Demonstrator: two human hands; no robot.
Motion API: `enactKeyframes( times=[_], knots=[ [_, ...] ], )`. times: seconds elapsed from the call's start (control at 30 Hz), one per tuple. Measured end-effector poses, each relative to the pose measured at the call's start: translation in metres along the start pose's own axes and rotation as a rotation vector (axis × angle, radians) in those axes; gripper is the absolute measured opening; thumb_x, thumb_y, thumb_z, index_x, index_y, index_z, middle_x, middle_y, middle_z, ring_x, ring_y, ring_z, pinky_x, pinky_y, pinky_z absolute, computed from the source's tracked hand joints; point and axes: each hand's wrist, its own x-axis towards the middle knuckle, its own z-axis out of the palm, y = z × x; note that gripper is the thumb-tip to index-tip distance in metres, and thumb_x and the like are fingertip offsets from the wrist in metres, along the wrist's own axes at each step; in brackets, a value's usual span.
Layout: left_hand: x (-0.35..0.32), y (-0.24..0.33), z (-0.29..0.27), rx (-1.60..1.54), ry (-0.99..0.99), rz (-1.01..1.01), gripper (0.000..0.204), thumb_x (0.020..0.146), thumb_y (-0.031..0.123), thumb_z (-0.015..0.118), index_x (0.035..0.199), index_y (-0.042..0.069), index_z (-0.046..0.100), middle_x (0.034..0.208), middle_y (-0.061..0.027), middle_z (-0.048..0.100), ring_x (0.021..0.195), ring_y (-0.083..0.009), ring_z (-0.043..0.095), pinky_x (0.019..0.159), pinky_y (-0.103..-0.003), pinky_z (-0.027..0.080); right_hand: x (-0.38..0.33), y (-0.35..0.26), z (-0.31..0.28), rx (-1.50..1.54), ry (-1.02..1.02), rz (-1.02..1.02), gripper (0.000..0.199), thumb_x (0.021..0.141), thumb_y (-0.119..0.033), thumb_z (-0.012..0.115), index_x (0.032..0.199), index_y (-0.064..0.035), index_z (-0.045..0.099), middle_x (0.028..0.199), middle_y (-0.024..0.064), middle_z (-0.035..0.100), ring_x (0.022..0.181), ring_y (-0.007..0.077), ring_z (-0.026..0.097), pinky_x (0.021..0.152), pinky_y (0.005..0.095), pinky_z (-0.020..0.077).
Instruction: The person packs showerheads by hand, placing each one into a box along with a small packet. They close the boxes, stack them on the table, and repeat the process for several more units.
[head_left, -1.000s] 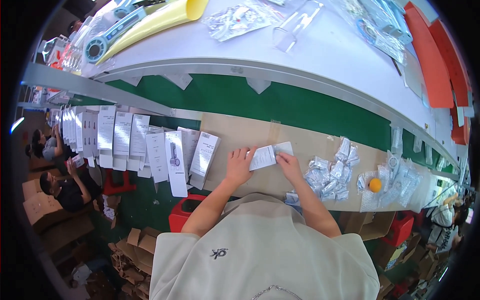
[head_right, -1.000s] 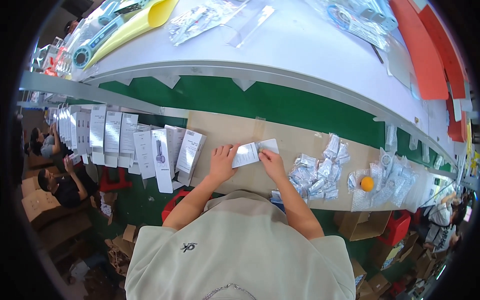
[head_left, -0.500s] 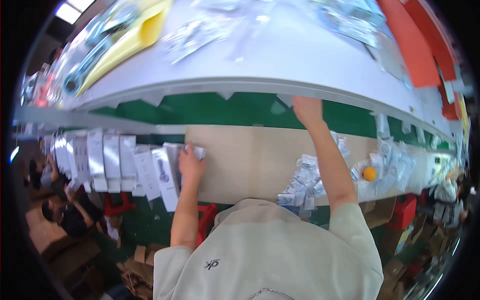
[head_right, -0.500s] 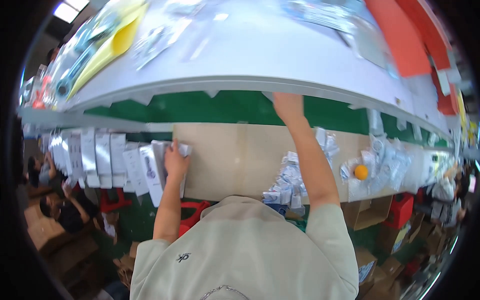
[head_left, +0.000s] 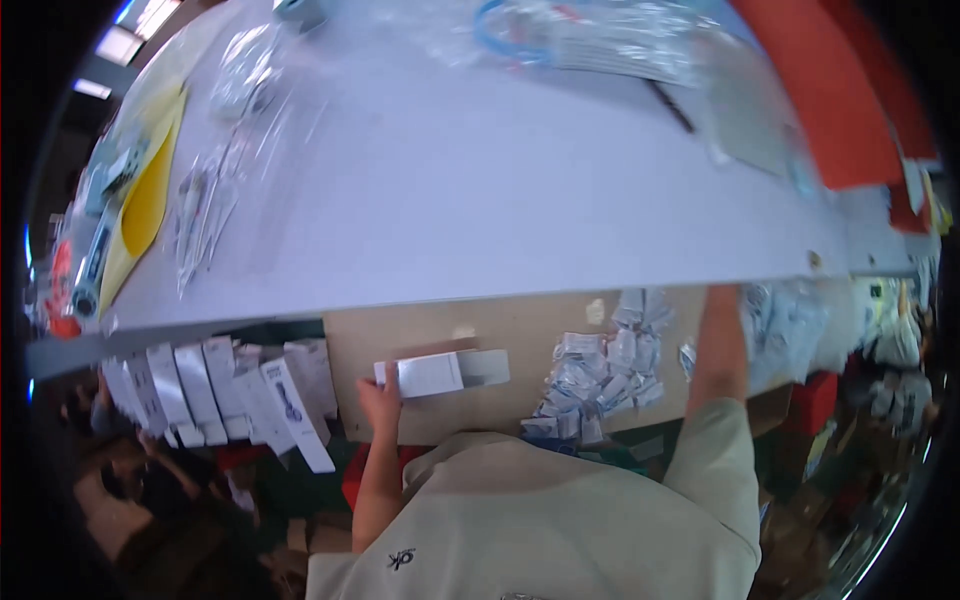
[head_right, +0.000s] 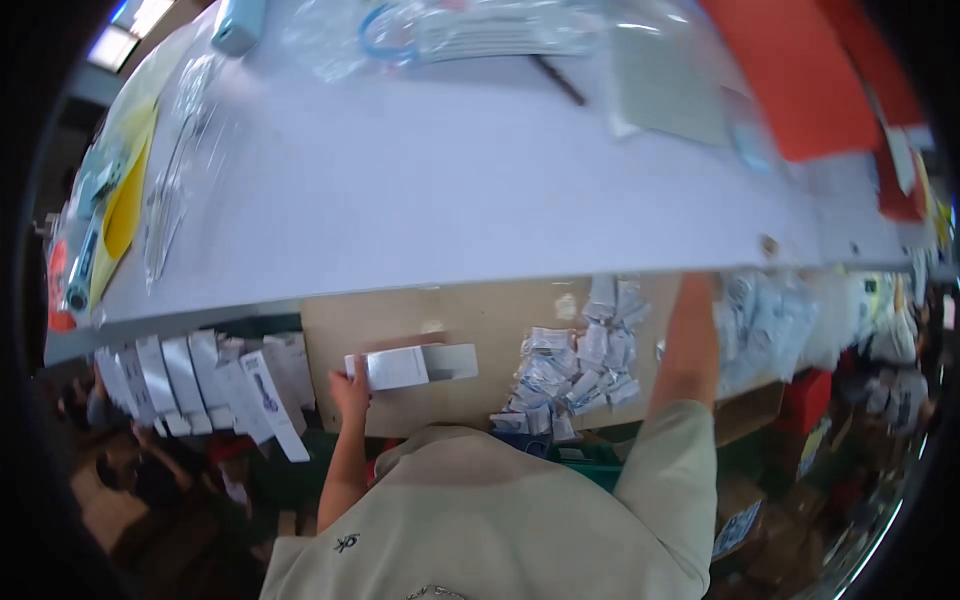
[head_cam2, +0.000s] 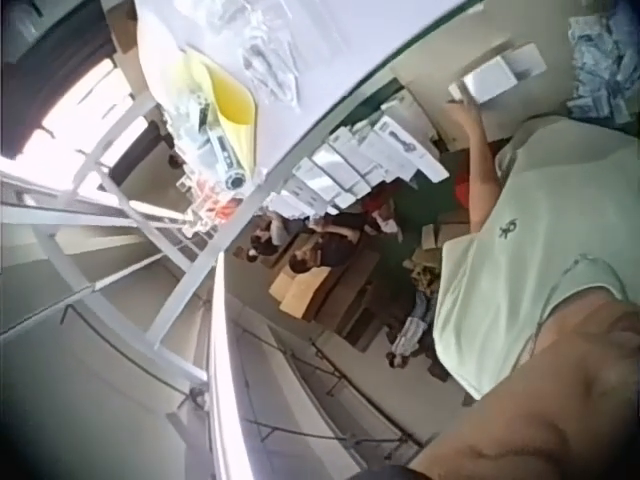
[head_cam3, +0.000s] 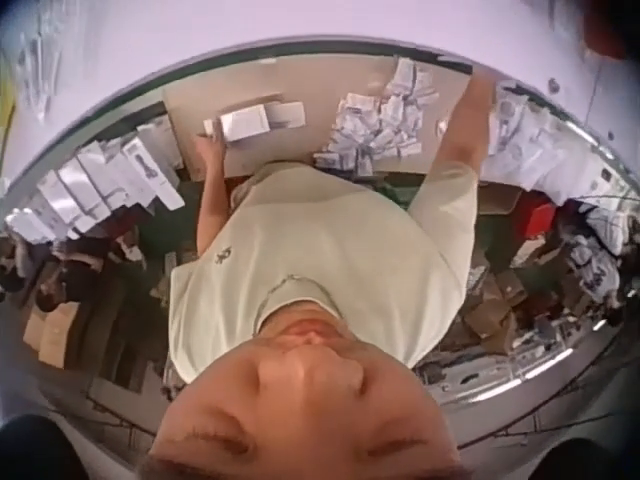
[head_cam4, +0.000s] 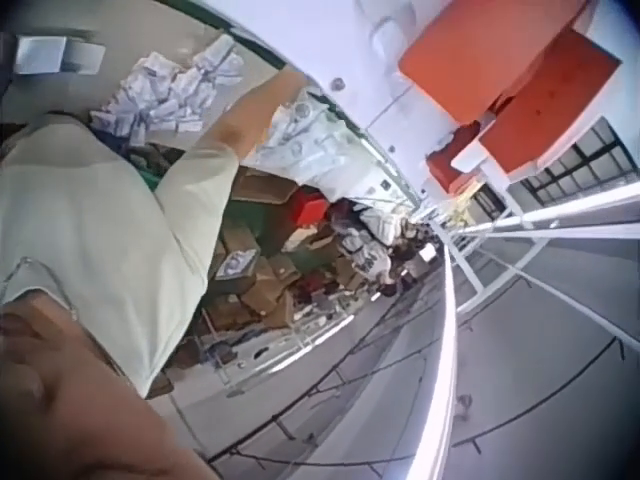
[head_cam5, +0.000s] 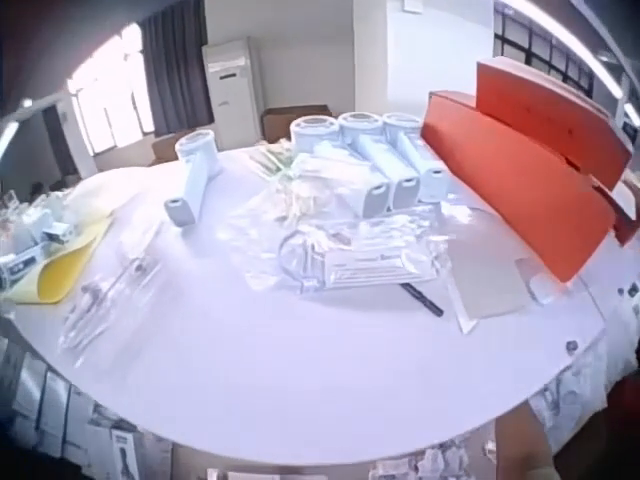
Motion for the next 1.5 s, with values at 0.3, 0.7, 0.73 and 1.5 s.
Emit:
enactKeyframes(
  times=[0.3, 0.7, 0.73, 1.5],
  knots=[
    [-0.063, 0.019, -0.048, 0.466, 0.235, 0.883, 0.078, 0.075, 0.048, 0.078, 0.136, 0.006, 0.051, 0.134, -0.0192, 0.048, 0.126, -0.0363, 0.048, 0.102, -0.055, 0.039, -0.018, -0.066, -0.009, 0.000, -0.400, -0.016, 0.053, 0.094, -0.039, 0.057, 0.136, -0.0059, 0.054, 0.134, 0.0186, 0.058, 0.126, 0.0341, 0.052, 0.109, 0.0466, 0.0376],
    [-0.030, -0.009, -0.014, 0.610, 0.155, 1.130, 0.087, 0.063, 0.033, 0.084, 0.143, 0.024, 0.051, 0.128, -0.0102, 0.051, 0.119, -0.0343, 0.048, 0.102, -0.058, 0.034, -0.171, -0.420, -0.094, 0.734, -0.702, 0.336, 0.049, 0.088, -0.024, 0.070, 0.127, -0.0021, 0.049, 0.099, 0.0196, 0.067, 0.085, 0.0320, 0.068, 0.071, 0.0435, 0.0518],
    [-0.030, -0.008, -0.014, 0.581, 0.164, 1.146, 0.087, 0.063, 0.033, 0.084, 0.143, 0.023, 0.051, 0.128, -0.0104, 0.051, 0.117, -0.0342, 0.049, 0.100, -0.057, 0.038, -0.180, -0.437, -0.097, 0.628, -0.815, 0.338, 0.050, 0.088, -0.024, 0.069, 0.128, -0.0031, 0.048, 0.101, 0.0219, 0.067, 0.088, 0.0367, 0.067, 0.073, 0.0457, 0.0518],
    [-0.027, -0.014, -0.016, 0.515, 0.170, 1.209, 0.082, 0.061, 0.033, 0.086, 0.137, 0.030, 0.056, 0.121, -0.0059, 0.054, 0.114, -0.0311, 0.052, 0.078, -0.043, 0.052, -0.126, -0.463, -0.040, 0.517, -1.024, -0.462, 0.043, 0.074, -0.009, 0.076, 0.116, -0.0105, 0.064, 0.109, 0.0105, 0.063, 0.101, 0.0349, 0.062, 0.086, 0.0438, 0.0514]
  ],
)
